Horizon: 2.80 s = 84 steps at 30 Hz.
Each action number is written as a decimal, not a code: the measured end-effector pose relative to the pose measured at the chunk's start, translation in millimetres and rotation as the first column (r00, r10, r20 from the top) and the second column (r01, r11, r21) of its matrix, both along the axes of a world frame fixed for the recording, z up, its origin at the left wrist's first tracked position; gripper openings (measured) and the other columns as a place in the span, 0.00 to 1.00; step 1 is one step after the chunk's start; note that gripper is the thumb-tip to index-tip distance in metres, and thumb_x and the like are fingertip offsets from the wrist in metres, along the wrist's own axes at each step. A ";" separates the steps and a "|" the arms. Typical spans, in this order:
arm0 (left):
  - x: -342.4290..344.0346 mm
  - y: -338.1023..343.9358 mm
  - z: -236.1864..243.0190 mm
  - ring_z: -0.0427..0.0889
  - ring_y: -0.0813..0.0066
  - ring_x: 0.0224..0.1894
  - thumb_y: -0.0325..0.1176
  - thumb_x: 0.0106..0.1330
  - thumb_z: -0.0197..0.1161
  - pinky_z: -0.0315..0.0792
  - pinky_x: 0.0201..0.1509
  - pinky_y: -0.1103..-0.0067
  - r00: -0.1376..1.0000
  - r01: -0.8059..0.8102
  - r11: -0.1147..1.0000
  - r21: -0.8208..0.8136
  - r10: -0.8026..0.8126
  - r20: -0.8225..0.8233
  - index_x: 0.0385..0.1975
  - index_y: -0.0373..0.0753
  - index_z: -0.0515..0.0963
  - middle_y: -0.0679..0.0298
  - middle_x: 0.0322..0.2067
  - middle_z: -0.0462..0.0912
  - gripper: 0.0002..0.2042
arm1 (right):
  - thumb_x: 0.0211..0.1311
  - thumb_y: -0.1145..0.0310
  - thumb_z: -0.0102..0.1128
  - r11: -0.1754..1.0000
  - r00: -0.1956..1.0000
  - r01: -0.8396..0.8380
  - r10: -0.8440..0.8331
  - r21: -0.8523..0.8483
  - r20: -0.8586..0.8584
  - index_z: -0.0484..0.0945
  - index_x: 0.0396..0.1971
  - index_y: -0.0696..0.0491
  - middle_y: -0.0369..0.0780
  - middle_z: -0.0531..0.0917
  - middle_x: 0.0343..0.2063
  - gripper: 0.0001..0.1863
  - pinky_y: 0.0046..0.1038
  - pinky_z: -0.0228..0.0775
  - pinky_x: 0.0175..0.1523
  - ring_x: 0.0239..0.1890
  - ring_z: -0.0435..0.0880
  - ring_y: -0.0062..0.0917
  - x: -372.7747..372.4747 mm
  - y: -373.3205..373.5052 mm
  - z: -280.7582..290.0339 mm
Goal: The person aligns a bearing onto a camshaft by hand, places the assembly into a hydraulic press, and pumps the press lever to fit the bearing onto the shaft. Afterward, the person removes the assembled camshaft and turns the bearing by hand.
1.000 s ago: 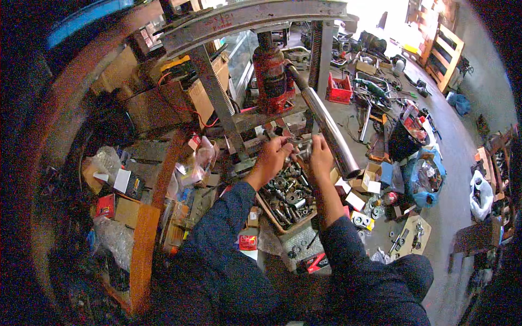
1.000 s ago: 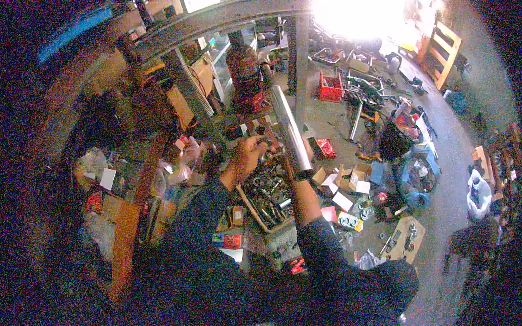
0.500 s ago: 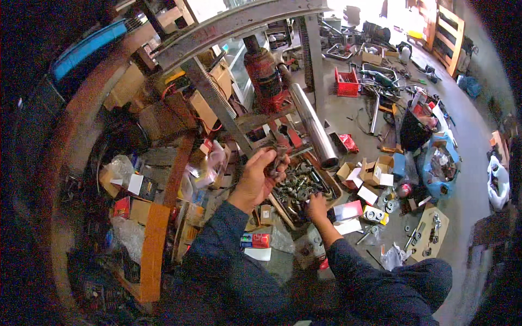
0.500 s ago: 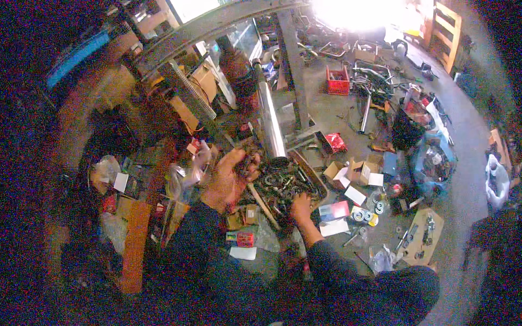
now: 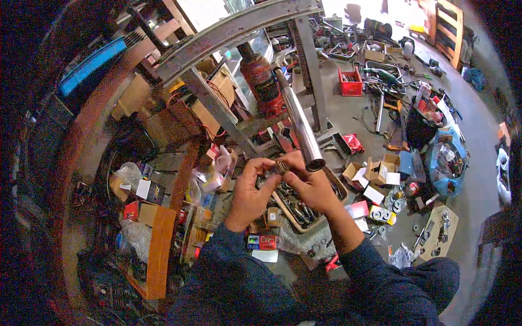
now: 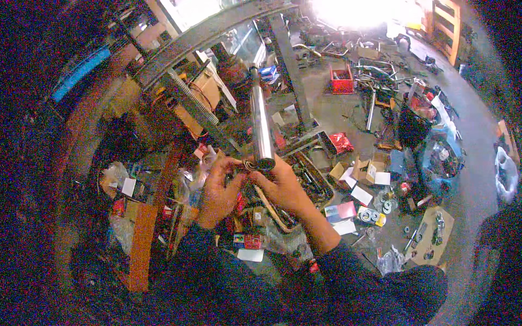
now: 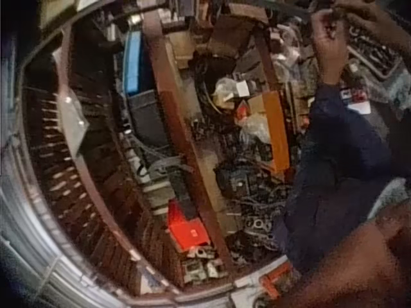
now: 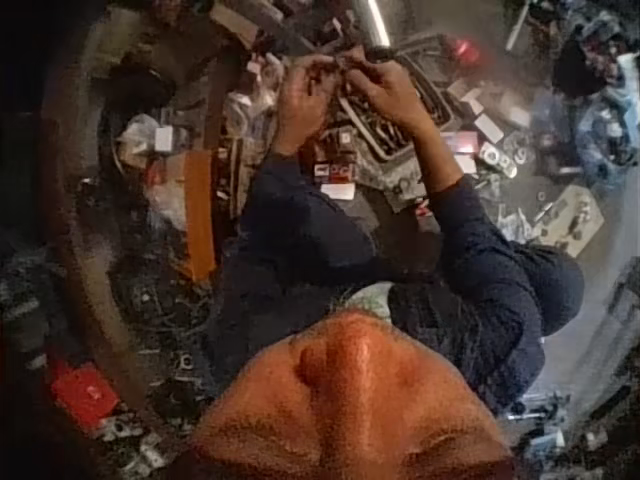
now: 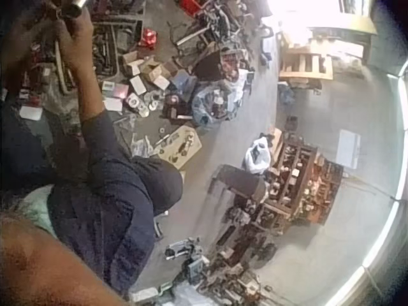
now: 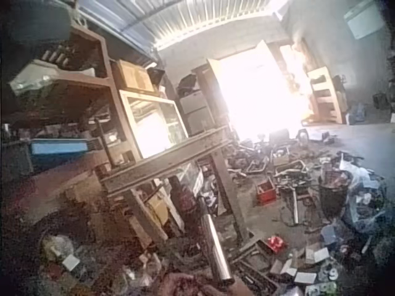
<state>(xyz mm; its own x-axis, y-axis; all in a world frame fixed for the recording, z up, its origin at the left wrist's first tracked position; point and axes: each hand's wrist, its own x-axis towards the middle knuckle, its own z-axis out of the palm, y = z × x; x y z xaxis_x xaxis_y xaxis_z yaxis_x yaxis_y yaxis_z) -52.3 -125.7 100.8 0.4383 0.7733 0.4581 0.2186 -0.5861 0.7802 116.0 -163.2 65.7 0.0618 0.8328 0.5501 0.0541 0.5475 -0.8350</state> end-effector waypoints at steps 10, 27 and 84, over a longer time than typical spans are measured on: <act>2.2 -21.4 34.7 0.80 0.59 0.39 0.25 0.54 0.67 0.74 0.44 0.72 0.988 -0.014 0.955 0.297 0.059 -0.145 0.38 0.35 0.75 0.55 0.36 0.78 0.12 | 0.57 0.73 0.65 0.917 0.916 -0.335 0.263 -0.216 -0.304 0.76 0.47 0.56 0.31 0.81 0.36 0.17 0.20 0.71 0.46 0.38 0.77 0.14 14.5 -14.9 6.0; 1.5 -25.6 25.9 0.79 0.76 0.36 0.38 0.65 0.61 0.72 0.40 0.76 0.992 -0.017 0.999 -0.038 0.012 -0.126 0.40 0.36 0.72 0.62 0.31 0.80 0.13 | 0.51 0.71 0.69 0.978 0.999 -0.048 0.043 -0.205 -0.028 0.78 0.42 0.56 0.34 0.78 0.38 0.17 0.19 0.70 0.41 0.37 0.76 0.15 12.4 -30.7 16.9; 14.0 -34.8 -1.0 0.73 0.83 0.36 0.39 0.68 0.58 0.68 0.41 0.85 0.975 0.194 0.899 -0.392 -0.134 0.175 0.54 0.35 0.65 0.65 0.41 0.76 0.20 | 0.49 0.70 0.65 0.996 0.993 0.083 -0.086 -0.042 -0.079 0.77 0.37 0.59 0.39 0.76 0.29 0.15 0.24 0.68 0.38 0.31 0.75 0.23 10.9 -22.5 7.6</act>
<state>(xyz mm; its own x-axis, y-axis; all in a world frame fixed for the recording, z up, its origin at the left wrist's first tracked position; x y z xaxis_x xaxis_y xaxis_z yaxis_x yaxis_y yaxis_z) -38.3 -160.6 99.8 0.5291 0.8276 0.1873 0.0175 -0.2314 0.9727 126.9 -185.7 73.2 0.1763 0.8432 0.5079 0.0302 0.5111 -0.8590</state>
